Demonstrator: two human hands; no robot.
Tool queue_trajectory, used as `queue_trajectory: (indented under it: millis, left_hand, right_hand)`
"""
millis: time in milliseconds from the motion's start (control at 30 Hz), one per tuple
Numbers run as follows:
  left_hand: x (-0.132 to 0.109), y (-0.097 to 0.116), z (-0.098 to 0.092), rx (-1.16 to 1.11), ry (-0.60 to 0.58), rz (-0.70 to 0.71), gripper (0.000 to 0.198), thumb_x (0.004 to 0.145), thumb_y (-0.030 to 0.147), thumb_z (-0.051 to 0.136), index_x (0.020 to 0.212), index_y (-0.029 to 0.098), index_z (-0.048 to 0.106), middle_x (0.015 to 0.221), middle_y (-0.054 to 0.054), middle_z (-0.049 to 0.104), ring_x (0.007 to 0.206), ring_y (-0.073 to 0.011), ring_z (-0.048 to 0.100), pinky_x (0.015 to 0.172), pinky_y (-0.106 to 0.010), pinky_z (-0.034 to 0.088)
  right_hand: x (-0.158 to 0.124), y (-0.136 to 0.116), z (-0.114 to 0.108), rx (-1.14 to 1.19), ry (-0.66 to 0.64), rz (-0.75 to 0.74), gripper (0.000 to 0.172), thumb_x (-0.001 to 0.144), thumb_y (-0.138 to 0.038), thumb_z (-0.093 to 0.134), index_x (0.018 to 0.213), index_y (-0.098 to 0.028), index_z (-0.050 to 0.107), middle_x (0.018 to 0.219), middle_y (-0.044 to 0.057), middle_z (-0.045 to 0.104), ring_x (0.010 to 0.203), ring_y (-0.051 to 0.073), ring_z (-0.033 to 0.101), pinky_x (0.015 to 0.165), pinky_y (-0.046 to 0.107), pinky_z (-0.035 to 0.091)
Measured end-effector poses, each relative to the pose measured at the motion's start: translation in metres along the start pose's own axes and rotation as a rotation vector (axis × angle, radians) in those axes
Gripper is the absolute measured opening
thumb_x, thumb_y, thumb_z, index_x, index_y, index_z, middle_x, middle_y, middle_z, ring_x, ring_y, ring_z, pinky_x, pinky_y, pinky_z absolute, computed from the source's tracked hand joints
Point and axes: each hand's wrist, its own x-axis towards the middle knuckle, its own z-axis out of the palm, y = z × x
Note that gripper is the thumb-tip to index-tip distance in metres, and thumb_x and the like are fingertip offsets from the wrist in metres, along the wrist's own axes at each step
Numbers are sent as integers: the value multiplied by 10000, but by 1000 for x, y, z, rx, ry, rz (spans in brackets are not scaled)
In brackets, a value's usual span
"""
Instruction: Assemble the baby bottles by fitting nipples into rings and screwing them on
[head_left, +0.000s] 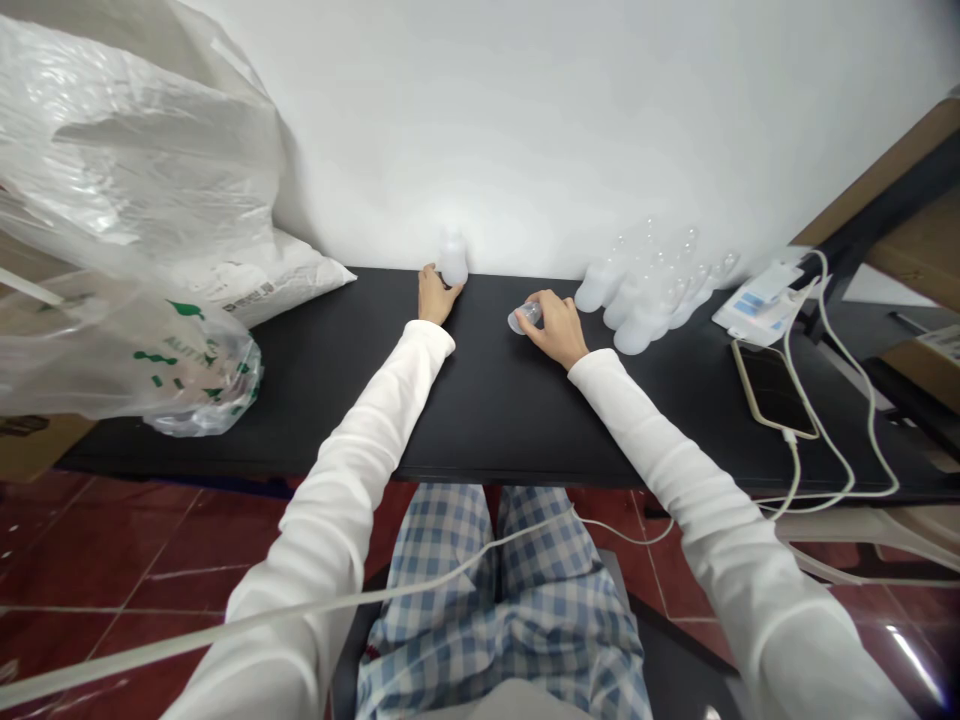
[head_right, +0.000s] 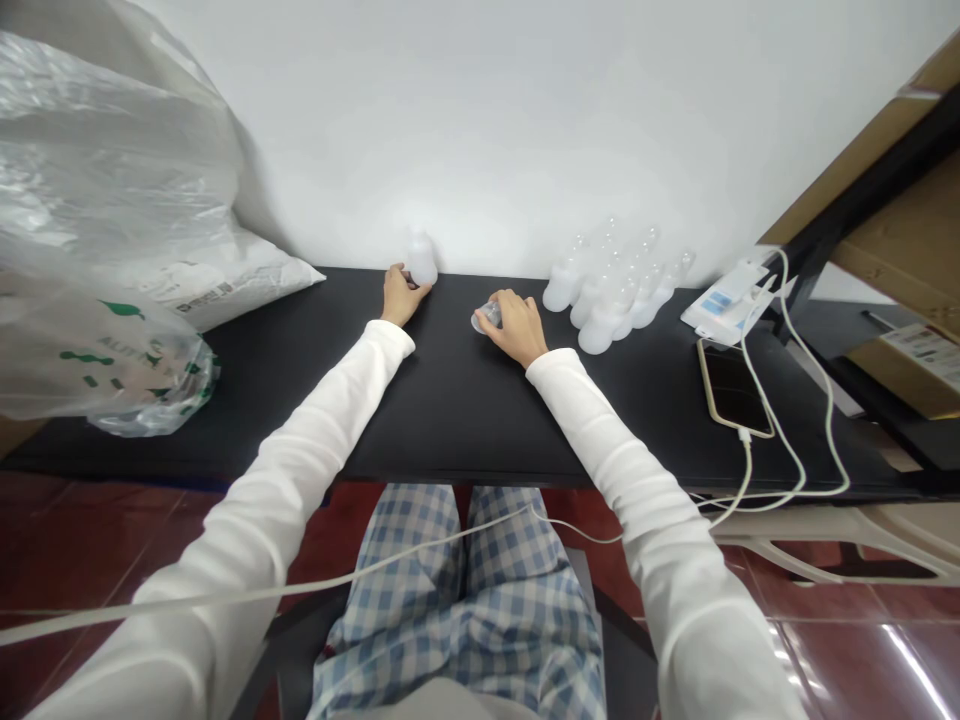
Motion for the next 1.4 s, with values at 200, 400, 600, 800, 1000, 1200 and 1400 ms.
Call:
queue_trajectory:
  millis: [200, 400, 600, 800, 1000, 1200, 1400]
  left_hand:
    - [-28, 13, 5, 148, 186, 145, 402, 710, -49, 681, 985, 192, 513, 1249, -123, 505, 1258, -206, 522, 1096, -292, 442]
    - [-97, 27, 40, 56, -412, -79, 256, 1015, 253, 490, 821, 167, 632, 822, -40, 650, 716, -129, 575, 729, -262, 470]
    - [-113, 38, 46, -121, -533, -76, 104, 826, 229, 783, 856, 168, 704, 822, -9, 693, 756, -113, 604, 723, -231, 439]
    - [-108, 34, 40, -185, -427, -117, 127, 816, 217, 788, 770, 163, 682, 789, 0, 664, 767, -114, 583, 744, -230, 428]
    - [-110, 32, 39, -206, -346, -78, 180, 860, 148, 682, 702, 176, 600, 701, 27, 558, 695, -111, 493, 710, -229, 387]
    - [-110, 35, 38, -306, -319, -75, 224, 792, 67, 607, 652, 177, 471, 676, 31, 463, 666, -111, 443, 724, -237, 394]
    - [-106, 40, 36, -326, -294, -122, 260, 793, 79, 611, 628, 176, 435, 656, 29, 438, 627, -107, 417, 671, -235, 385]
  right_hand:
    - [0, 2, 0, 95, 28, 59, 414, 1013, -573, 418, 997, -190, 574, 996, 111, 719, 853, 234, 650, 867, 414, 430]
    - [0, 1, 3, 268, 121, 203, 504, 979, -700, 397, 982, -216, 537, 870, 62, 700, 724, 208, 643, 781, 382, 479]
    - [-2, -5, 3, 460, 106, 393, 597, 918, -830, 338, 919, -252, 485, 707, 13, 615, 640, 216, 630, 657, 361, 483]
    - [-1, -9, 0, 480, 89, 348, 561, 904, -822, 384, 849, -269, 456, 643, -33, 524, 587, 180, 568, 638, 329, 459]
    - [-3, -20, -7, 565, -43, 305, 484, 946, -742, 410, 943, -264, 489, 568, -71, 520, 537, 171, 567, 648, 325, 471]
    - [-3, -25, -6, 504, -104, 213, 438, 996, -675, 383, 1035, -262, 525, 627, -53, 584, 568, 176, 586, 675, 334, 505]
    - [3, -12, -3, 189, -133, -116, 355, 1034, -534, 442, 1151, -216, 546, 1014, 98, 674, 893, 242, 639, 841, 412, 549]
